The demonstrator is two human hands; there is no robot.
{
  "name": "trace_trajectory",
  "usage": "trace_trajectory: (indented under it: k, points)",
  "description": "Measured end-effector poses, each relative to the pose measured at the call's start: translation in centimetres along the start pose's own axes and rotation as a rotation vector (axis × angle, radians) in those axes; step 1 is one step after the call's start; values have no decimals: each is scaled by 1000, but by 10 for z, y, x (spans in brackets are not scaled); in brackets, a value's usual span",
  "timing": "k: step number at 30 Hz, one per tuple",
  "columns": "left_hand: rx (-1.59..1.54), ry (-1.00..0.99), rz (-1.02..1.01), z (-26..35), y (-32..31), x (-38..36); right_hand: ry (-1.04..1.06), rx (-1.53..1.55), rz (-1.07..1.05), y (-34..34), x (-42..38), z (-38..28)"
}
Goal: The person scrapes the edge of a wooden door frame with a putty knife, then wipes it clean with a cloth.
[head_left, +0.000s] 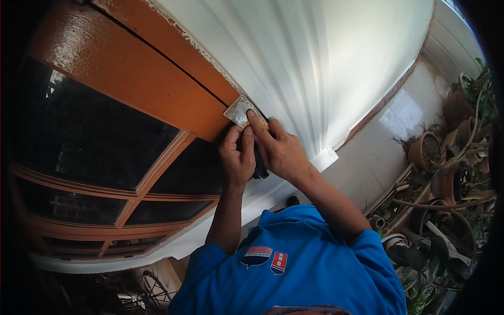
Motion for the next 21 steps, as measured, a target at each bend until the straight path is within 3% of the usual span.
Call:
trace_trajectory:
  k: [18,21]
  points:
    - [23,-41,-28,3,5,4,15,-22,-16,-1,6,-7]
    - [-30,-41,45,12,12,11,19,-24,-5,7,16,-16]
Point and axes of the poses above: each hand's wrist, its own x-axis towards the middle knuckle, its own y-axis out of the back of the hand, z = x × y, the point moved 10 cm from there along x, towards the middle knuckle, and after that the axes turned 1 degree about -x, right-handed, at the moved point
